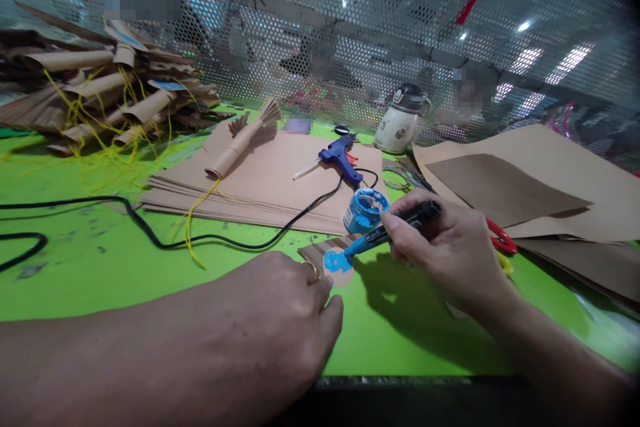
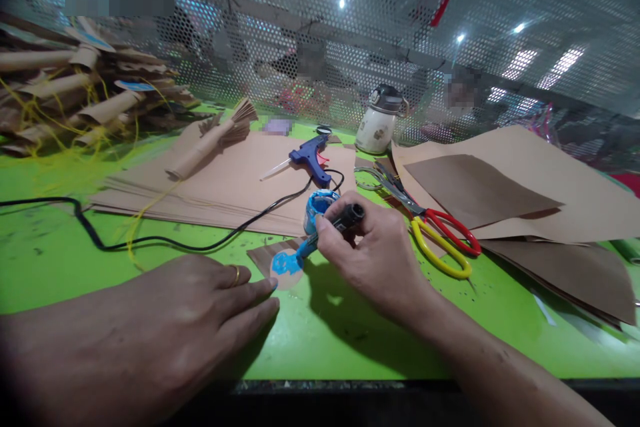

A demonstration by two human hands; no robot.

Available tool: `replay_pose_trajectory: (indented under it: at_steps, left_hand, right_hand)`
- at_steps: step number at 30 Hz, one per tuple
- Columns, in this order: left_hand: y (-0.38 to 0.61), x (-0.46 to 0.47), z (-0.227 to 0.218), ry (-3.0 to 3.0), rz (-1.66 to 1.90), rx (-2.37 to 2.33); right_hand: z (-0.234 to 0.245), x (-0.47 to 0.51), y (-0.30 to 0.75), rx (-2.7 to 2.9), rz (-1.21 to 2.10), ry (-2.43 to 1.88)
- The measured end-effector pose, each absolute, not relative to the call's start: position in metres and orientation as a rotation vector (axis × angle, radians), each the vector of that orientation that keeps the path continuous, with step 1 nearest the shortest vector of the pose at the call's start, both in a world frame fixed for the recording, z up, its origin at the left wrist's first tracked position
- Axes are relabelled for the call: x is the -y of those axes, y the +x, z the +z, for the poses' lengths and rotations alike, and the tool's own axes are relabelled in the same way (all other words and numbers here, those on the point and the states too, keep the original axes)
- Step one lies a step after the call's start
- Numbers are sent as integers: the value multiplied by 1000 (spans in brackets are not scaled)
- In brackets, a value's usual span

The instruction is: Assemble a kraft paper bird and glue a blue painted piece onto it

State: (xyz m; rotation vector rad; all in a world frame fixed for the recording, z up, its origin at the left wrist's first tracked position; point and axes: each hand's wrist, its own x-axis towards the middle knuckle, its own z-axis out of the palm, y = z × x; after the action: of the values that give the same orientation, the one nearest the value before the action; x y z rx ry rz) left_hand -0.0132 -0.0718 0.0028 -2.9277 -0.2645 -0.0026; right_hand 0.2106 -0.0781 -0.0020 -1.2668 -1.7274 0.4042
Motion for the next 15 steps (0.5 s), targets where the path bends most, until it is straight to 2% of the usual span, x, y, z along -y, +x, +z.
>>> replay_pose_trajectory:
  at_steps: [15]
  left_hand:
    - [-15,72,-1,-2915,-1,253]
  right_hand:
    - [2,78,213,1726,335,-1303]
